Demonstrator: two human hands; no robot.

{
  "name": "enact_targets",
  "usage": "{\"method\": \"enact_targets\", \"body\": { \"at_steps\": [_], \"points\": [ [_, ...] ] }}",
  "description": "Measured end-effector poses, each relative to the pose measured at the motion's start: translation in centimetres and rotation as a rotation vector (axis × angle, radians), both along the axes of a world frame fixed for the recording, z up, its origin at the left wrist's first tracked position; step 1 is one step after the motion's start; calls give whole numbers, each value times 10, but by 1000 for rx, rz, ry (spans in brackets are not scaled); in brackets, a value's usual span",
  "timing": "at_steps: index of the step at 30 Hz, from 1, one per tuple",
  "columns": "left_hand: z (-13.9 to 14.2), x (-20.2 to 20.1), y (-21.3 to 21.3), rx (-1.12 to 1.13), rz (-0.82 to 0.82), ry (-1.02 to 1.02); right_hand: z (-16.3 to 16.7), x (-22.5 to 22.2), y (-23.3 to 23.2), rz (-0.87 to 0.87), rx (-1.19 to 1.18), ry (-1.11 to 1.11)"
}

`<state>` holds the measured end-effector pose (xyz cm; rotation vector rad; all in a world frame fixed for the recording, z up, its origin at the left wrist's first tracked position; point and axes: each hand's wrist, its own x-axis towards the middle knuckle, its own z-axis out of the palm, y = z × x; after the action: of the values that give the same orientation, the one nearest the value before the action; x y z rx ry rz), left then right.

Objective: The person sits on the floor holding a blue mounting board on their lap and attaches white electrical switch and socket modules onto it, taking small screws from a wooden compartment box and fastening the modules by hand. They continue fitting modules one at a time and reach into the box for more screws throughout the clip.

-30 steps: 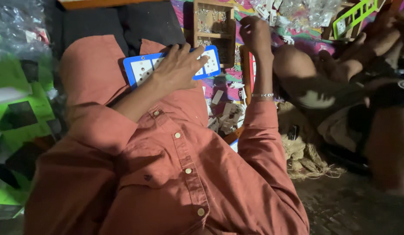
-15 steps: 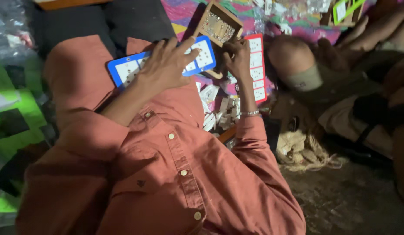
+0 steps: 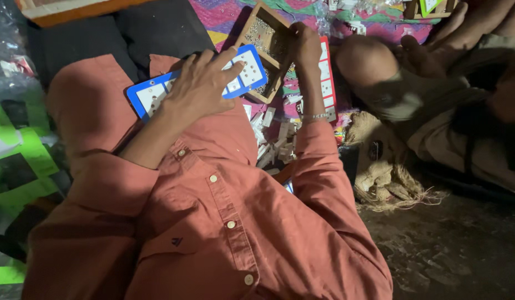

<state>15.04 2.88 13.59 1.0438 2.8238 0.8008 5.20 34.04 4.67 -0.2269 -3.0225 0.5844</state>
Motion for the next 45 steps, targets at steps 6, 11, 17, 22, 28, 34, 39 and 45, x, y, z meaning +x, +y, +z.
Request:
{"method": "enact_targets", "body": {
  "at_steps": [6,11,17,22,28,34,39,45],
  "points": [
    [1,-1,0,-19,-1,14,19,9,13,243,-106,277],
    [3,0,-1,61,-1,38,42,30,-1,308,-37,474],
    [-1,-53,-5,506,74,202,55,34,-11,348,-36,510],
    [-15,-106,13,712,234,-764,57,35,-16,396,-40,515],
    [-37,-135,44,503,247,-816,60,37,-25,418,-38,520],
    [-46,-138,60,454,125,-627,60,39,-28,442,-13,608],
    [-44,-134,63,440,136,-599,56,38,-28,466,-76,612],
    [-46,-127,62,514,118,-394,58,39,-29,454,-107,562]
  ]
}}
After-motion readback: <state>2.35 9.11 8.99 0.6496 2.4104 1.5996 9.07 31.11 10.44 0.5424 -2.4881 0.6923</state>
